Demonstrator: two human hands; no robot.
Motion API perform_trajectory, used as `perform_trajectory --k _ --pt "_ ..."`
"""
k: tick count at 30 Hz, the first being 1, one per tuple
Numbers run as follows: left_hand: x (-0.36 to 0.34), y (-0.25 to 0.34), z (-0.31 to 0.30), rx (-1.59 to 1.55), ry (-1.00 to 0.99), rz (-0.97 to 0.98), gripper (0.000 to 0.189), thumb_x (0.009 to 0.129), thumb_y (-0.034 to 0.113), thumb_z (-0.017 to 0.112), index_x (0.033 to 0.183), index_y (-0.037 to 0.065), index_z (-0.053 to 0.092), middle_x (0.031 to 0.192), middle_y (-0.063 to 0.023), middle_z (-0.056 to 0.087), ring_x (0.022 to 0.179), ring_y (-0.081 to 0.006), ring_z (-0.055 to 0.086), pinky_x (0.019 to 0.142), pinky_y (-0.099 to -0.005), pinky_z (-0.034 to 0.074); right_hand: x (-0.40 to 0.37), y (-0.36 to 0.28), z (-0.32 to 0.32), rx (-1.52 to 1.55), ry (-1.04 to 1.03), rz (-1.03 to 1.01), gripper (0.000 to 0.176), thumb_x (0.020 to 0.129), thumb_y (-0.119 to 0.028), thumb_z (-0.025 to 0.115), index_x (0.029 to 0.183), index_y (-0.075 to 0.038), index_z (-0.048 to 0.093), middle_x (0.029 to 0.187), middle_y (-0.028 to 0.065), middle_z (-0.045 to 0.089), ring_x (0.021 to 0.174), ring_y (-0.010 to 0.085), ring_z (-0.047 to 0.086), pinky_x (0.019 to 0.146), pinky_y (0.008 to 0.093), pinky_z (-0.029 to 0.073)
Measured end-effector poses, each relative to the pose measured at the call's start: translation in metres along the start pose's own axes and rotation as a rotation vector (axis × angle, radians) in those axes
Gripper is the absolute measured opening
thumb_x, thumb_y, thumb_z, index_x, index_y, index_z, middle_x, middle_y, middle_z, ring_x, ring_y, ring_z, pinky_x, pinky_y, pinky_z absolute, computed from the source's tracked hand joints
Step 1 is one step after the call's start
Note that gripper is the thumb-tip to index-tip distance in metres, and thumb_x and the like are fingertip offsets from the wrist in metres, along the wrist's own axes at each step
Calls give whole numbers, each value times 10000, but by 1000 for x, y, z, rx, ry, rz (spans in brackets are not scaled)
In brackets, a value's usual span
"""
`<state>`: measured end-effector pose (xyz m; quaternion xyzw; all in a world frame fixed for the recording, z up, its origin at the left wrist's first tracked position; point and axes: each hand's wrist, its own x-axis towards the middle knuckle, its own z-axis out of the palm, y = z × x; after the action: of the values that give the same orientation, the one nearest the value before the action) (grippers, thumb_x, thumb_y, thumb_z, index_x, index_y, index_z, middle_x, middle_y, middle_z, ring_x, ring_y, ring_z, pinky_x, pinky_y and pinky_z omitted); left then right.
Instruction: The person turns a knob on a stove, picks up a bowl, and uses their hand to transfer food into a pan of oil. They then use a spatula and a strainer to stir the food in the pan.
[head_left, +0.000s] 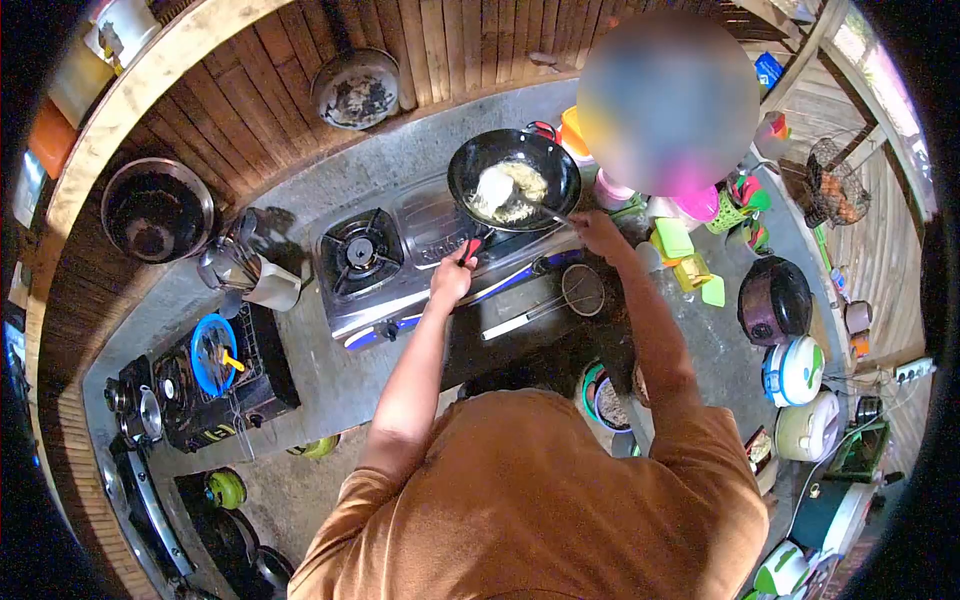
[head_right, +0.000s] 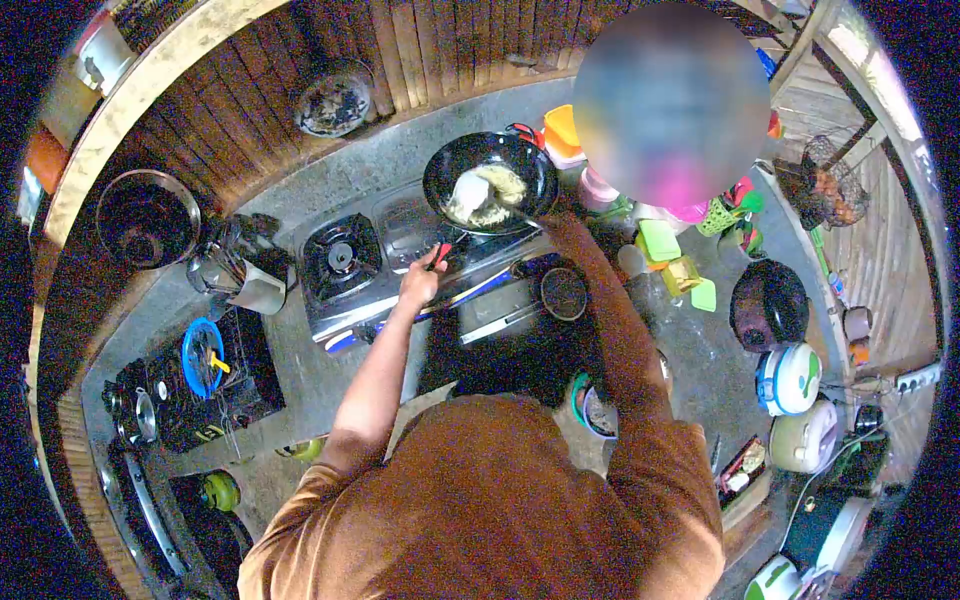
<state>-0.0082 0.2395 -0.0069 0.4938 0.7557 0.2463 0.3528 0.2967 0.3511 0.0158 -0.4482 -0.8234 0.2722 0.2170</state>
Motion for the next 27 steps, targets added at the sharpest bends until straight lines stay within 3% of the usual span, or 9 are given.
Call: perform_trajectory --k 3,5,9,11,15,17,20,25,27 --pt "0 1 -1 -10 -16 -6 469 858 387 574 1312 324 473 1193 -173 578 1104 -330 559 921 -380 435 14 23 -16 -178 113 -53 220 830 -123 523 991 -25 636 825 226 632 722 367 619 667 429 502" --pt "2 -6 3 -28 -20 -25 465 858 391 578 1307 322 480 1195 -173 577 1115 -324 555 929 -372 428 18 41 -25 -541 337 -171 243 829 -114 510 1024 -11 611 851 223 625 729 374 614 666 456 500" --pt "1 -1 1 -33 35 23 447 861 397 585 1292 303 508 1150 -196 599 1102 -305 571 915 -354 426 26 71 -33 -766 366 -294 265 829 -111 489 1041 11 591 845 231 609 727 384 604 666 475 497" --pt "-4 0 0 -26 -9 -45 462 859 393 583 1304 311 490 1195 -175 581 1133 -302 551 940 -354 414 31 67 -34 -818 144 -110 255 825 -123 502 1002 30 604 791 225 599 694 390 586 655 465 493" --pt "7 -12 10 -73 49 96 438 873 350 592 1289 231 524 1210 -163 584 1125 -252 557 949 -308 395 49 79 -16 -607 -33 -136 130 738 -70 581 819 3 653 782 142 642 758 280 623 721 389 493" --pt "0 -5 7 -109 39 99 434 878 336 588 1291 221 522 1230 -157 573 1141 -237 546 956 -299 387 48 50 -14 -81 -105 193 217 787 -72 569 964 24 653 921 170 666 854 293 642 790 374 494" --pt "2 -9 8 -127 0 28 452 868 310 585 1302 206 509 1232 -151 570 1177 -269 525 974 -312 378 46 58 -11 99 -86 79 271 826 -88 565 1075 4 622 999 200 651 935 324 629 831 382 481" --pt "-1 -7 7 -126 39 134 460 864 298 600 1305 208 506 1203 -170 585 1155 -235 543 948 -300 391 34 26 -42 96 -11 117 275 829 -62 543 1086 11 607 991 201 651 957 322 623 854 380 475" --pt "-5 1 4 -169 -5 26 460 866 290 605 1307 209 504 1173 -185 599 1113 -202 565 915 -290 407 37 41 -47 -150 169 -89 306 831 -78 549 1125 -12 601 964 225 646 879 326 640 783 384 489"
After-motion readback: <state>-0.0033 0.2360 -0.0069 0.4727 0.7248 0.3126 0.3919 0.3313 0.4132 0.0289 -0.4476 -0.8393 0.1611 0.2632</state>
